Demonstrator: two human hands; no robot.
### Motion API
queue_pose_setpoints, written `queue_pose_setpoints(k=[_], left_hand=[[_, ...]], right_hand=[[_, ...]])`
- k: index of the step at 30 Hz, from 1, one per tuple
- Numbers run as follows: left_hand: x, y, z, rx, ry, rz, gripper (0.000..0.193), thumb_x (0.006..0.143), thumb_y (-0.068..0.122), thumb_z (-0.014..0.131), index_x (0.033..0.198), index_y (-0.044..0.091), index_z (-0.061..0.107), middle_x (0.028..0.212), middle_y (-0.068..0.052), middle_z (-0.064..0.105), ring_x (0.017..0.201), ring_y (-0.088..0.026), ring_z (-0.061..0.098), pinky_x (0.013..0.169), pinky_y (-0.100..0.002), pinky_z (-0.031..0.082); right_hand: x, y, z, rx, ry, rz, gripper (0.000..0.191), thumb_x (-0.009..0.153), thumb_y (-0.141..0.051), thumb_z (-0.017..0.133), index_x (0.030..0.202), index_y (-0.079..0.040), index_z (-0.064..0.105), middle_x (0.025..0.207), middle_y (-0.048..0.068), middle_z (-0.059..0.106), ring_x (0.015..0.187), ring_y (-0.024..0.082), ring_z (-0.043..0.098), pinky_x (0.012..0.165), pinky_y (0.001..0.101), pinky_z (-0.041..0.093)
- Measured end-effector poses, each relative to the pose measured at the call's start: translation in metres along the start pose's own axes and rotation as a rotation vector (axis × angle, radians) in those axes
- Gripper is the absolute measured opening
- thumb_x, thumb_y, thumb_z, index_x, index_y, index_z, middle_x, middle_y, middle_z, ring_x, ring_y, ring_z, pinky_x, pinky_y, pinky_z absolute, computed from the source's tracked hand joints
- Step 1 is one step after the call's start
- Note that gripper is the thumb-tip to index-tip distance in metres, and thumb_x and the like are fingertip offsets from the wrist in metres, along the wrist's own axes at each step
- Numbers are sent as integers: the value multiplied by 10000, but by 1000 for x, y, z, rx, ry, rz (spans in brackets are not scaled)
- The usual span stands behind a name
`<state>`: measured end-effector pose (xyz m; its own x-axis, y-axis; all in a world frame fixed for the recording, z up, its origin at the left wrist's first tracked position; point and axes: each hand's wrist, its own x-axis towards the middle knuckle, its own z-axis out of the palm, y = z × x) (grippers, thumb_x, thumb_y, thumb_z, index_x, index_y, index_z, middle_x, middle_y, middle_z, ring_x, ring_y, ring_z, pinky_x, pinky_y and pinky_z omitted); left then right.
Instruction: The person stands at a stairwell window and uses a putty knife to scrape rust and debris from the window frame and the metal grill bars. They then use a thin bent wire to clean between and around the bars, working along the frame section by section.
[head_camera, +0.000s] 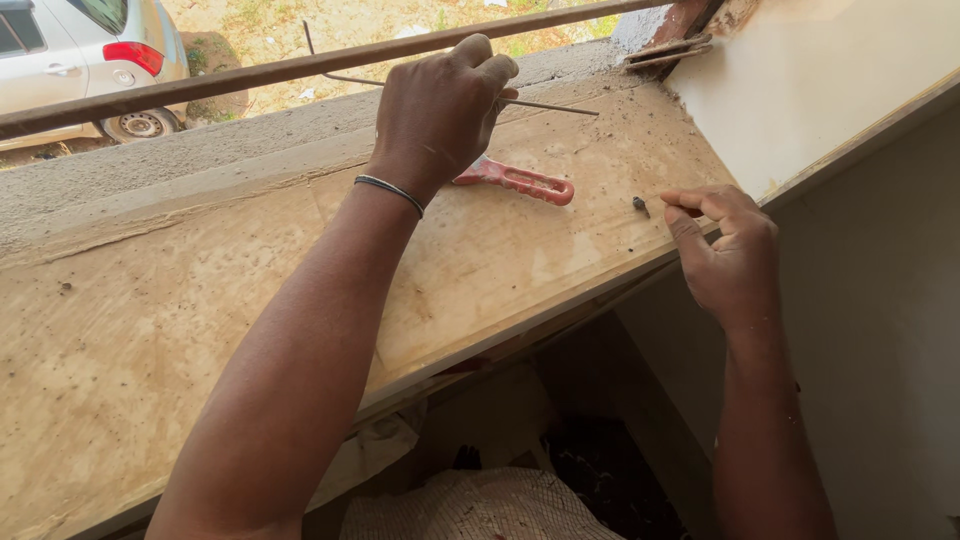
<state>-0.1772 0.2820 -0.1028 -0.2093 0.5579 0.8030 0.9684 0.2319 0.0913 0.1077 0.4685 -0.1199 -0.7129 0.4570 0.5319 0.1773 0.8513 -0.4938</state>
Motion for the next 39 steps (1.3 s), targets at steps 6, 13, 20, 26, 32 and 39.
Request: queue_pose_setpoints(k=[6, 13, 20, 26, 32, 39], left_hand=[[1, 2, -3, -37, -37, -58, 135, 956, 245, 738, 1030, 135, 761, 937, -56, 684, 746, -293, 708, 588, -447, 532], [4, -2, -2, -18, -132, -92, 193, 980, 304, 687, 917, 126, 727, 905, -94, 693, 755, -319, 717, 614, -483, 546], [4, -6, 6, -48, -164, -89, 176, 950, 284, 647, 887, 135, 716, 925, -84, 727, 771, -320, 730, 620, -487, 567], [10, 3, -1, -47, -289, -66, 203, 977, 265, 604, 857, 144, 716, 936, -72, 728, 796, -288, 741, 629, -457, 581], [7, 5, 5, -20, -203, -33, 145, 935, 258, 630, 870, 154, 706, 913, -53, 726, 797, -269, 742, 607, -455, 575], [6, 7, 4, -22, -155, -11, 160, 897, 263, 647, 815, 126, 658, 885, -68, 703, 760, -272, 732, 562, -448, 556]], right_hand=[[25, -31, 10, -223, -83, -79, 193, 927, -160, 785, 1090, -57, 785, 990, 128, 732, 956, 276, 689, 861, 411, 539], [1, -74, -53, 172, 586, -232, 160, 996, -151, 720, 1107, -37, 740, 1050, 117, 723, 996, 259, 680, 928, 386, 534], [-12, -49, -32, 388, 598, -147, 222, 1057, -182, 652, 1193, -8, 675, 1090, 125, 697, 1017, 224, 661, 946, 352, 524], [-1, -101, -37, 404, 549, -76, 277, 1109, -208, 594, 1267, 17, 618, 1124, 132, 675, 1035, 193, 645, 961, 323, 515], [-19, -105, -23, 416, 547, 7, 332, 1160, -235, 536, 1341, 43, 562, 1158, 139, 653, 1053, 163, 629, 976, 294, 506], [-6, -35, 11, 316, 398, -178, 369, 1193, -198, 523, 1364, 128, 490, 1120, 202, 620, 1071, 199, 610, 1079, 303, 491]])
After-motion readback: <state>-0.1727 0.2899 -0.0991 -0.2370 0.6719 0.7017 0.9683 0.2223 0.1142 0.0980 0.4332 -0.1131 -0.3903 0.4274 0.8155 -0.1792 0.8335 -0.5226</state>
